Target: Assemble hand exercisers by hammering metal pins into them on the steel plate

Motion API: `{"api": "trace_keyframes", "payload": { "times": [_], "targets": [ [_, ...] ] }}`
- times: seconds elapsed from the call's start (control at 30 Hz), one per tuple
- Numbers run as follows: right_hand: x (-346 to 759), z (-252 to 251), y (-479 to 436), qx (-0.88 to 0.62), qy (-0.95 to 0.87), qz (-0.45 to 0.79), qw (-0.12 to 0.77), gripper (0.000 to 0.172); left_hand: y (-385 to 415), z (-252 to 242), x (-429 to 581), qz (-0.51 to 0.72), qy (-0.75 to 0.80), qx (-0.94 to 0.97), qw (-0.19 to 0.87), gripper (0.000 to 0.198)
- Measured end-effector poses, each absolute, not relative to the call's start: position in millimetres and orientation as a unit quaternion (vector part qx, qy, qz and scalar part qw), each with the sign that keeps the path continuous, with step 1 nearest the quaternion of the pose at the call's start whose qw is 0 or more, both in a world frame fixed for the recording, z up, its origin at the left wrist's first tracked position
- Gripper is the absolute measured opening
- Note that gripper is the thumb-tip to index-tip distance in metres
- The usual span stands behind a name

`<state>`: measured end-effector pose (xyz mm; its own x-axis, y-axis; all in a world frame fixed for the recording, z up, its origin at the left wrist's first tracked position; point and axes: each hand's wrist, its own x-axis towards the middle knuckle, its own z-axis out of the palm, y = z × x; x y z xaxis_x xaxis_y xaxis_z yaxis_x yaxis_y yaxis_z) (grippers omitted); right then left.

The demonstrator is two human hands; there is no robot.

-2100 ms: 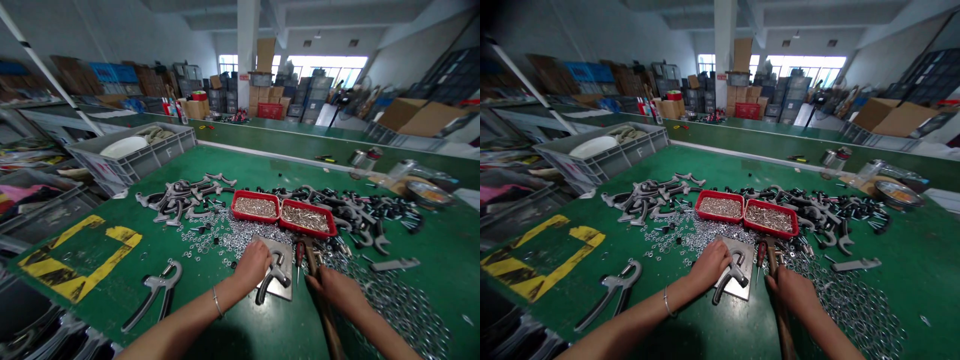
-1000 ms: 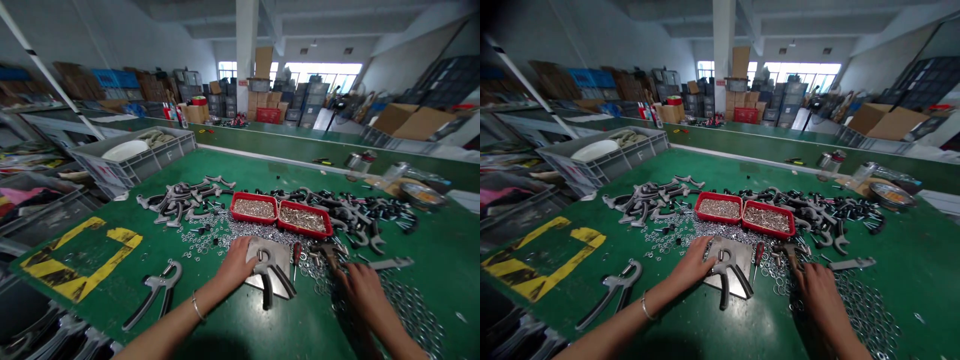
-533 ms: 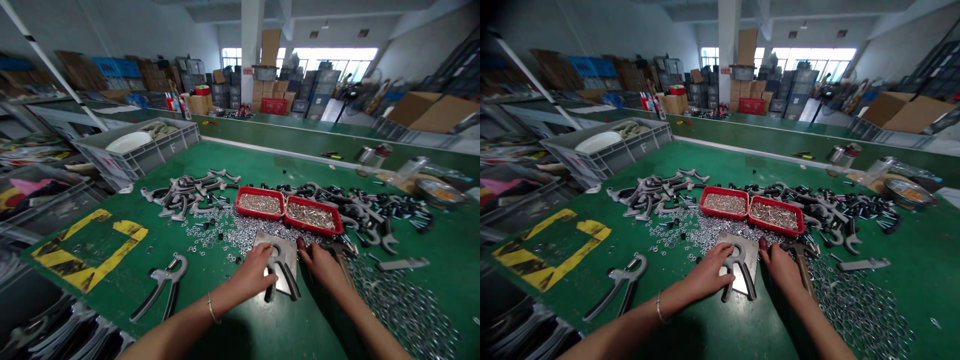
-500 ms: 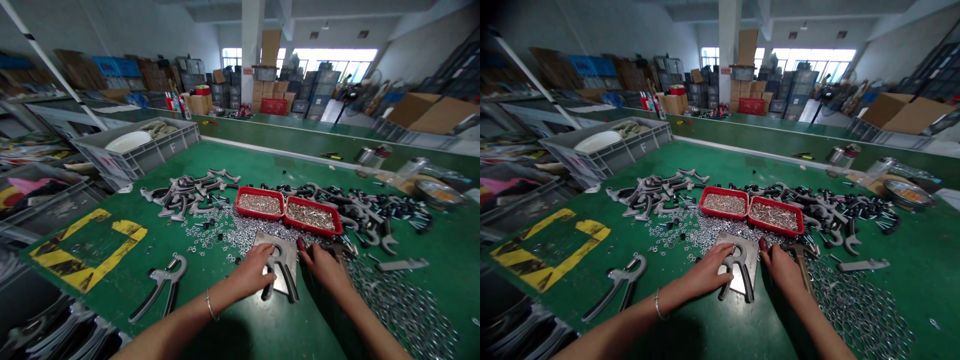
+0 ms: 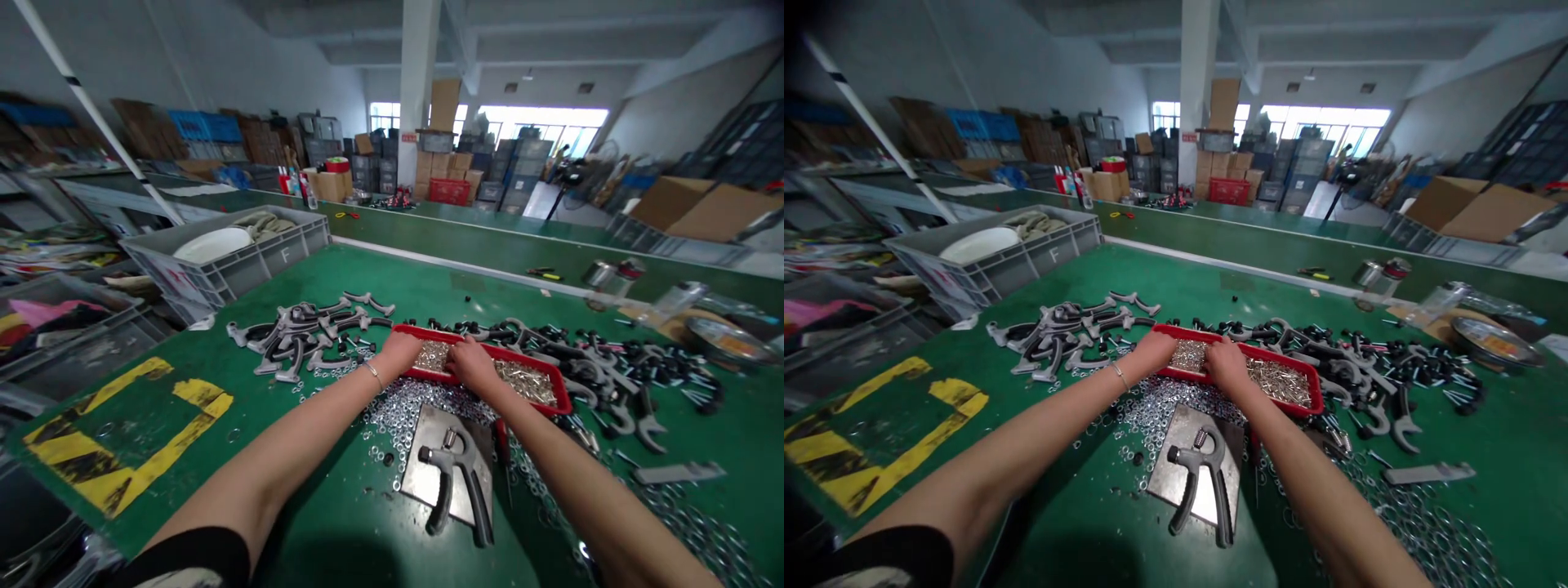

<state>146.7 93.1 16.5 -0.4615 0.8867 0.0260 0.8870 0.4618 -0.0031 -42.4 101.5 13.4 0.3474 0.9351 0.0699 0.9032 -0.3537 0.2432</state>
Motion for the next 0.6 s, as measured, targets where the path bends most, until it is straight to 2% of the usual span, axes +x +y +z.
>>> {"api": "trace_keyframes", "payload": {
  "times": [0.1,0.37,0.53,0.6],
  "targets": [
    [150.1,5.4,95.9,-0.53,-0.848,0.008,0.023,0.024,99.0,-1.0,-47.7,0.097,0.566,0.816,0.066,0.015],
    [150.3,9.7,86.9,-0.589,-0.787,0.089,0.164,0.014,87.7,7.0,-49.3,0.179,0.577,0.794,0.063,0.019],
    [184.3,24.4,34.2,-0.566,-0.759,0.215,0.24,0.017,57.1,23.2,-69.3,0.236,0.586,0.763,0.135,0.009],
    [199.3,21.0,-3.3,-0.552,-0.745,0.275,0.253,0.021,32.8,23.2,-77.7,0.287,0.564,0.74,0.228,0.01]
  ]
}}
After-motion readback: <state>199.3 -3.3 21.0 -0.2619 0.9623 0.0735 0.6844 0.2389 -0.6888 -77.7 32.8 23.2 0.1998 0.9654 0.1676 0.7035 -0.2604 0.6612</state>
